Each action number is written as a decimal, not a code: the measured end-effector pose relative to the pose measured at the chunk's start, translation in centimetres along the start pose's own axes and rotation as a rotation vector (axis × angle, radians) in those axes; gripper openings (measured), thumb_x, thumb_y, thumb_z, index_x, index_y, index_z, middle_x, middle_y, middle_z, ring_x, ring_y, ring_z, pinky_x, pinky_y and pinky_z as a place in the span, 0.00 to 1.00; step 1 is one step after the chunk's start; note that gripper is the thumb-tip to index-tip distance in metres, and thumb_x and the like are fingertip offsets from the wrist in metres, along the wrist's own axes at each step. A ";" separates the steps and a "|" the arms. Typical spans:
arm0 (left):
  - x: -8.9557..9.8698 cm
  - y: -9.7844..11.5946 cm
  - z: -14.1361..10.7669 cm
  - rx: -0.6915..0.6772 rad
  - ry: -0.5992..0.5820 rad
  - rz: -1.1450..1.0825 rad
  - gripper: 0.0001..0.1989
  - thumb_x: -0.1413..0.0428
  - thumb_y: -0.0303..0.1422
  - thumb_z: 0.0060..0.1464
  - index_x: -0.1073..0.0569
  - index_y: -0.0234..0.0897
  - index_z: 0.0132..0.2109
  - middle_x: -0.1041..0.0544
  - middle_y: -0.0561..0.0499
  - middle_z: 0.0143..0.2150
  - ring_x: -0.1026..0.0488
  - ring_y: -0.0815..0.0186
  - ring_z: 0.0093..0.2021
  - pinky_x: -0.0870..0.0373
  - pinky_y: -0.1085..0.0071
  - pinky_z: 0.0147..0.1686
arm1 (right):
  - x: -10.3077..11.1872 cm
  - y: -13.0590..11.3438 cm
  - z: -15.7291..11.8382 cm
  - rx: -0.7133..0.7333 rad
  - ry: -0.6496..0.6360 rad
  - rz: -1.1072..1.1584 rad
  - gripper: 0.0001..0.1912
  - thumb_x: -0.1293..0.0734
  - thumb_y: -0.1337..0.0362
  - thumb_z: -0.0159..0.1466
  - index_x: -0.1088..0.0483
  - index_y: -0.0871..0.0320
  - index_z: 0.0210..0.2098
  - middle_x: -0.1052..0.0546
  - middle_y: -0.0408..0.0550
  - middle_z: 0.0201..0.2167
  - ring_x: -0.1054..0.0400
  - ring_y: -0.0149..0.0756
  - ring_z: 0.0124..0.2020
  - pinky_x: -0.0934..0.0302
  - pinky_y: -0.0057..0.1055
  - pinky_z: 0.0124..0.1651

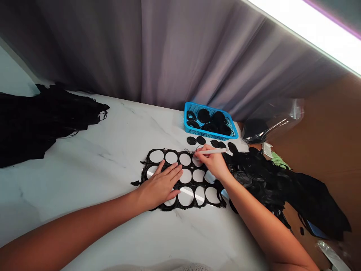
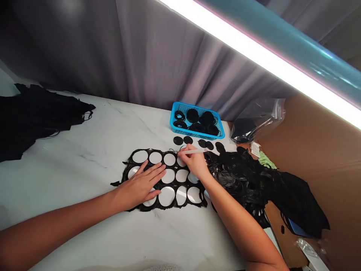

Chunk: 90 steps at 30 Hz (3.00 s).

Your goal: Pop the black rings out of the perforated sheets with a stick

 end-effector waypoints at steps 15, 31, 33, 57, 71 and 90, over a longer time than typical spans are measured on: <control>0.0 0.1 0.0 -0.016 0.022 0.019 0.24 0.53 0.41 0.68 0.38 0.33 0.65 0.37 0.40 0.68 0.46 0.53 0.70 0.60 0.48 0.68 | -4.1 -0.6 -1.8 0.073 -0.260 -0.122 0.09 0.34 0.60 0.63 0.34 0.55 0.28 0.21 0.47 0.37 0.28 0.37 0.37 0.37 0.32 0.38; 0.0 0.2 0.0 -0.004 0.025 0.003 0.24 0.52 0.40 0.67 0.38 0.32 0.65 0.37 0.40 0.67 0.45 0.52 0.69 0.62 0.46 0.68 | -5.2 -2.1 -2.4 0.510 -0.238 -0.812 0.09 0.42 0.70 0.67 0.32 0.56 0.34 0.26 0.51 0.31 0.34 0.42 0.35 0.43 0.36 0.40; 0.0 0.1 0.0 0.001 0.052 -0.012 0.24 0.52 0.40 0.67 0.38 0.34 0.65 0.36 0.40 0.67 0.46 0.53 0.70 0.61 0.47 0.68 | -2.1 -1.5 -0.1 0.431 -0.017 -0.862 0.09 0.42 0.70 0.65 0.33 0.56 0.31 0.27 0.51 0.28 0.35 0.42 0.32 0.44 0.35 0.37; 2.3 -1.8 -2.9 0.091 0.068 0.133 0.22 0.47 0.39 0.64 0.34 0.32 0.60 0.32 0.37 0.63 0.36 0.51 0.64 0.43 0.56 0.63 | -8.1 -0.5 1.0 -0.284 -0.301 0.538 0.21 0.23 0.55 0.50 0.38 0.56 0.26 0.24 0.45 0.33 0.24 0.36 0.35 0.31 0.27 0.31; 1.2 -1.7 -3.3 0.099 0.107 0.103 0.22 0.49 0.39 0.65 0.34 0.29 0.61 0.34 0.37 0.65 0.40 0.52 0.67 0.49 0.52 0.66 | -9.2 -2.0 -0.5 0.078 -0.346 -0.069 0.10 0.34 0.60 0.63 0.36 0.56 0.27 0.24 0.46 0.37 0.31 0.36 0.37 0.39 0.32 0.40; 1.4 -2.0 -3.6 0.117 0.078 0.016 0.22 0.47 0.37 0.63 0.35 0.33 0.61 0.34 0.40 0.65 0.42 0.49 0.68 0.46 0.51 0.65 | 5.2 -2.5 2.9 0.196 0.451 -0.678 0.07 0.38 0.62 0.62 0.40 0.54 0.28 0.27 0.51 0.30 0.34 0.44 0.34 0.40 0.38 0.37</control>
Point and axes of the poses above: each hand's wrist, its own z-axis towards the middle knuckle, its own x-axis out of the back of the hand, y = z × x, the point moved 8 cm from there along z, towards the middle knuckle
